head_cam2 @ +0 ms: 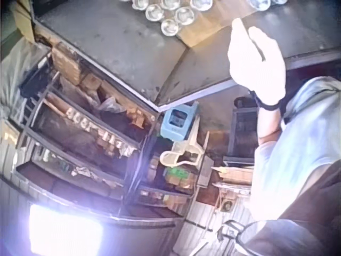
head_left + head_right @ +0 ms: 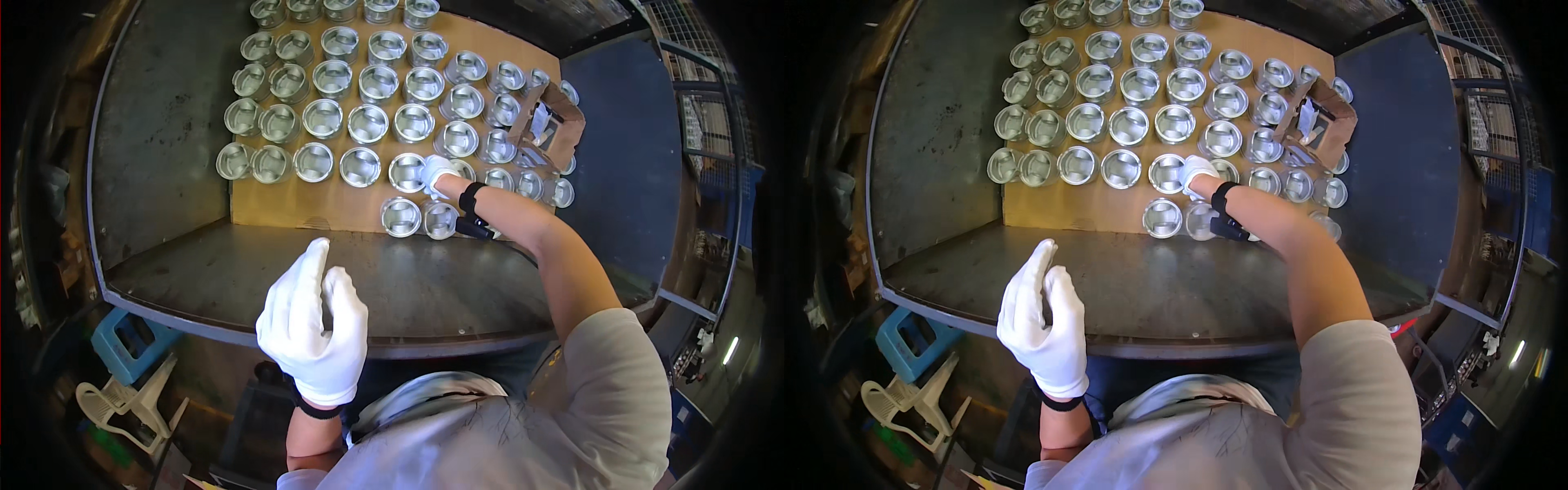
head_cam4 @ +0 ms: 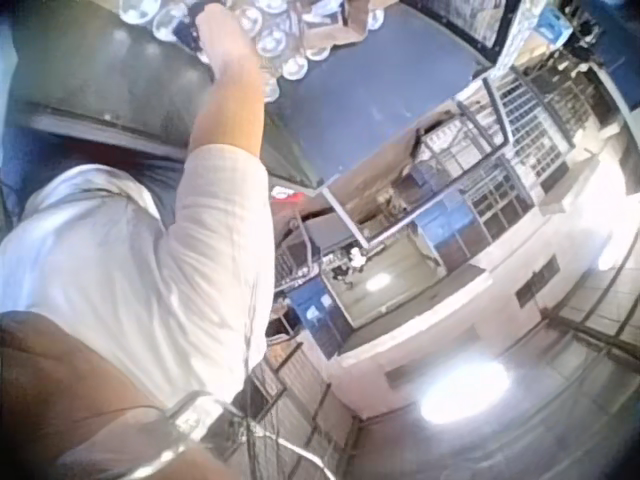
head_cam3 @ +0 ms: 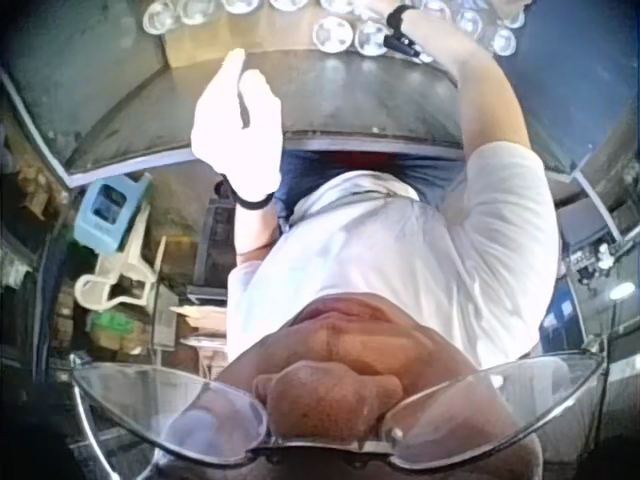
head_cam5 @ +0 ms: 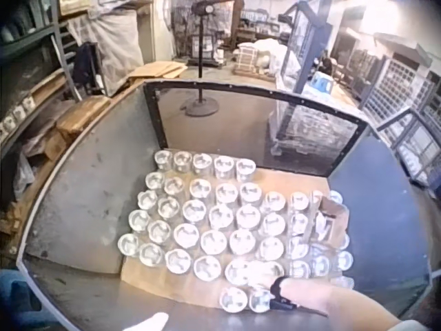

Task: Inspecting and preparing metal pistons in a workshop setting.

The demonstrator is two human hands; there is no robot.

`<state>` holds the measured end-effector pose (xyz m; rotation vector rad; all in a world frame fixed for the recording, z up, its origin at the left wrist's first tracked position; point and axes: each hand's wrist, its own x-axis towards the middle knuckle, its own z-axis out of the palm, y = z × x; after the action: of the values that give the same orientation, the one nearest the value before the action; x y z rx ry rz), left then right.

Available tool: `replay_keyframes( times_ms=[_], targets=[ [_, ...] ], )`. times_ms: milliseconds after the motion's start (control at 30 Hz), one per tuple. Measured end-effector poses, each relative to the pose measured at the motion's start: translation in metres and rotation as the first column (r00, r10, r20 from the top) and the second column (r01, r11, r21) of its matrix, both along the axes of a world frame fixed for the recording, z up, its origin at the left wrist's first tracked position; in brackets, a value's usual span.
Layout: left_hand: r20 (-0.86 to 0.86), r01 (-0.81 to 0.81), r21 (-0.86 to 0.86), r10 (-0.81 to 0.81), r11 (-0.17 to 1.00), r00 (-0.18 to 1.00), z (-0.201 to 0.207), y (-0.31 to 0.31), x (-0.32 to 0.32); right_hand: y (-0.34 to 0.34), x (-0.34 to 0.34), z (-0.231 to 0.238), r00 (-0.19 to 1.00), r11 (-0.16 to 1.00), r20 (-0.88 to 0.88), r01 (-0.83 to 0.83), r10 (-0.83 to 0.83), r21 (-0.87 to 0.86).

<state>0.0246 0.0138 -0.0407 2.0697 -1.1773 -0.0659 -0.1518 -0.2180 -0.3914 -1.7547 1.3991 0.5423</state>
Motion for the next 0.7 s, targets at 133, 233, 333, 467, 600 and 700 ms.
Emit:
replay_keyframes(
  times_ms=[133, 233, 333, 467, 600, 700],
  targets=[
    [0.015, -0.006, 0.044, 0.005, 0.999, 1.000, -0.001, 0.000, 0.002, -0.001, 0.006, 0.012, 0.993, 0.993, -0.096, -0.053, 0.063, 0.109],
    [0.016, -0.013, 0.083, 0.012, 0.996, 1.000, 0.001, 0.001, 0.000, -0.013, 0.027, 0.057, 0.916, 0.843, -0.073, -0.392, 0.395, -0.369],
    [0.033, -0.013, 0.091, 0.010, 0.996, 0.999, 0.001, 0.002, 0.000, -0.024, 0.054, 0.085, 0.857, 0.676, -0.183, -0.497, 0.483, -0.544],
    [0.035, 0.001, 0.081, -0.004, 0.997, 0.999, 0.006, 0.001, -0.001, -0.034, 0.062, 0.037, 0.823, 0.504, -0.290, -0.538, 0.488, -0.676],
    [0.000, -0.027, 0.083, 0.027, 0.996, 1.000, 0.005, -0.003, -0.003, -0.051, 0.053, 0.008, 0.912, 0.580, -0.256, -0.402, 0.320, -0.709],
    [-0.002, -0.033, 0.060, 0.033, 0.998, 0.999, 0.008, 0.003, -0.002, -0.054, 0.067, 0.068, 0.826, 0.622, -0.316, -0.561, 0.467, -0.546]
  ],
)
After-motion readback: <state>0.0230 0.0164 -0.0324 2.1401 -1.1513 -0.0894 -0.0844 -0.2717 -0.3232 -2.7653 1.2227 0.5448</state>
